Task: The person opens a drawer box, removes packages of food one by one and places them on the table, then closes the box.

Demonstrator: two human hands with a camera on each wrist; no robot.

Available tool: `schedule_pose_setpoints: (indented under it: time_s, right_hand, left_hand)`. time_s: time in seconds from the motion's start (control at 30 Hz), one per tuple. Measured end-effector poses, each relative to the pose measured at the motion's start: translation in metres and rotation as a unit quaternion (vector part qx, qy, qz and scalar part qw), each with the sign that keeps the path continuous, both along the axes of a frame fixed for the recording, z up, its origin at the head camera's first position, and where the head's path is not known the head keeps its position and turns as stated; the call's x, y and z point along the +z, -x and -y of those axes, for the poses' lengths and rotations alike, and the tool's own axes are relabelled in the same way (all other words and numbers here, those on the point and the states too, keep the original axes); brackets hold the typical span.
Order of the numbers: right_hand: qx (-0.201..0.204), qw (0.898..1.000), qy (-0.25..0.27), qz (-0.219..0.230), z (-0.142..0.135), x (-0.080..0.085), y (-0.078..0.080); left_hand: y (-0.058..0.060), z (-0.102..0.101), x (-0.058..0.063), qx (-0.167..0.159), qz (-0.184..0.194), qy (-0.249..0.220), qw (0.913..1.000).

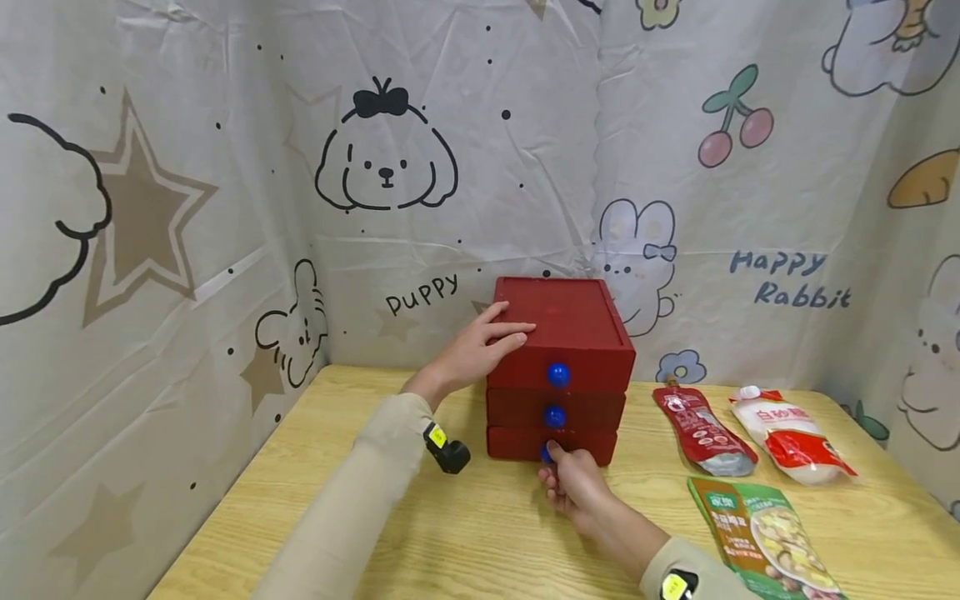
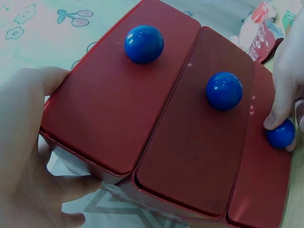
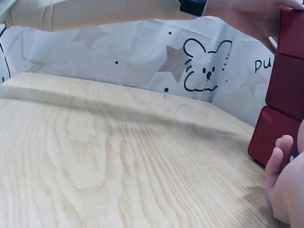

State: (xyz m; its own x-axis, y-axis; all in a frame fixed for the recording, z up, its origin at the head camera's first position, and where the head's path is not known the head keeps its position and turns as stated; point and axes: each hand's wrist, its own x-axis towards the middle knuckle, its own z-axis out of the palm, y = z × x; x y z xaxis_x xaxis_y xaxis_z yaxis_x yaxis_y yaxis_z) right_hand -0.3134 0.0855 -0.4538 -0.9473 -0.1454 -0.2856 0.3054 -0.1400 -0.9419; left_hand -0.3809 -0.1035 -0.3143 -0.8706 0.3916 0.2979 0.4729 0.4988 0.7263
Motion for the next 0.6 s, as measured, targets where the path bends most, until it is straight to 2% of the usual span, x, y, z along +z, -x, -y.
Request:
schedule_pose_setpoints:
  time_s: [0.27,0.37,0.43,0.5,0.53,0.57,0.6]
  right_hand:
    - [0.026,0.999,0.014,0.016,-0.008,0.003,0.004]
    - [0.049,0.998,0.010,0.028,-0.011,0.007,-0.008]
    - [0.101,0.994,-0.006,0.028,-0.012,0.016,-0.025]
    - [0.182,0.983,-0.022,0.004,-0.011,0.034,-0.049]
    - [0.236,0.971,-0.020,-0.028,-0.011,0.045,-0.063]
    - [0.293,0.954,-0.012,-0.066,-0.009,0.059,-0.077]
    - [0.351,0.929,0.005,-0.118,-0.006,0.074,-0.092]
  left_hand:
    - [0.002,0.001,0.003,0.000,-0.008,-0.003,1.0000]
    - [0.001,-0.001,-0.001,0.001,-0.029,0.006,0.9996]
    - [0.000,-0.001,-0.006,0.004,-0.043,0.007,0.9990]
    - [-0.002,0.000,-0.011,0.006,-0.055,-0.005,0.9984]
    - [-0.003,0.001,-0.013,0.011,-0.058,-0.015,0.9981]
    - [-0.006,0.005,-0.015,0.017,-0.061,-0.034,0.9974]
    - [-0.010,0.009,-0.016,0.026,-0.063,-0.054,0.9962]
